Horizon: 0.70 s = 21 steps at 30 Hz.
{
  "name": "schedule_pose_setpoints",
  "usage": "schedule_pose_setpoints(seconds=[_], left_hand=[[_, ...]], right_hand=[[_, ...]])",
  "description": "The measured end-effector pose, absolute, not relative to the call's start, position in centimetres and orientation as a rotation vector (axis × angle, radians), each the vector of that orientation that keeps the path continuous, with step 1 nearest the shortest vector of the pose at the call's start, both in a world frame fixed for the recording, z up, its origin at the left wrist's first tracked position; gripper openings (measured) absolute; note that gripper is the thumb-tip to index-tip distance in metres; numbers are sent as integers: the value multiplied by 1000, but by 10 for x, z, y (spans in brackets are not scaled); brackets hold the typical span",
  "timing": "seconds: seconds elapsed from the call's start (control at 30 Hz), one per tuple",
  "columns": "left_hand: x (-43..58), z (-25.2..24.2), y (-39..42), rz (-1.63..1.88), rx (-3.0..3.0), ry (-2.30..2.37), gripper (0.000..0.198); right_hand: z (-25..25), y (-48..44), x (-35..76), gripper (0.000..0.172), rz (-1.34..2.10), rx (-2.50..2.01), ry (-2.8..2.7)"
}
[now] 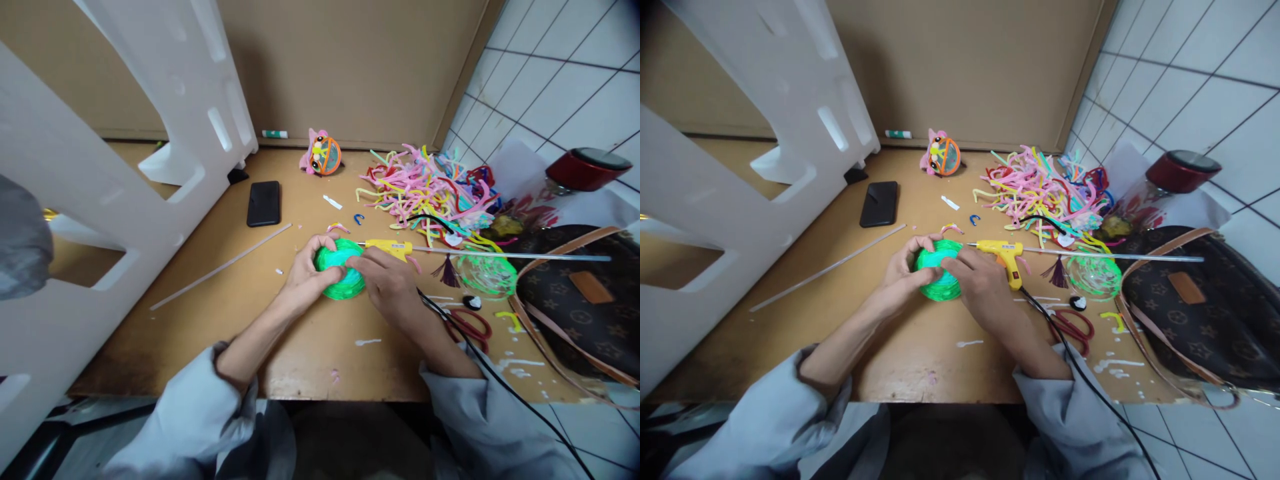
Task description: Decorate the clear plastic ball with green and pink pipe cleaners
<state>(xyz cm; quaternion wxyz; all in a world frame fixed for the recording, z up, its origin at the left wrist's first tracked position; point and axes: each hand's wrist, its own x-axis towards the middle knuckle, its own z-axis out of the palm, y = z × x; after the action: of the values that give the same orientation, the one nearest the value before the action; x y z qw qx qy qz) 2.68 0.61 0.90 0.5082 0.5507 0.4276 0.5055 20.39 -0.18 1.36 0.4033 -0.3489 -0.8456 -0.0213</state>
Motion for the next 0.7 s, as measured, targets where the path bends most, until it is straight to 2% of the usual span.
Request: schedule_pose_setpoints(seconds=[0.1,0.33,0.53,0.7], left_hand=[[28,10,7,1209,1367,1055,35],[29,12,8,1221,1371,1047,36],[30,17,6,1194,1327,1085,37],[31,17,6,1188,1343,1046,37]], right_hand=[[12,-2,204,31,16,-875,-2109],[15,-5,203,11,131,-963,-1993],[25,-5,214,7,307,-1046,-1972],[29,-6,217,15,304,-1076,-1994]])
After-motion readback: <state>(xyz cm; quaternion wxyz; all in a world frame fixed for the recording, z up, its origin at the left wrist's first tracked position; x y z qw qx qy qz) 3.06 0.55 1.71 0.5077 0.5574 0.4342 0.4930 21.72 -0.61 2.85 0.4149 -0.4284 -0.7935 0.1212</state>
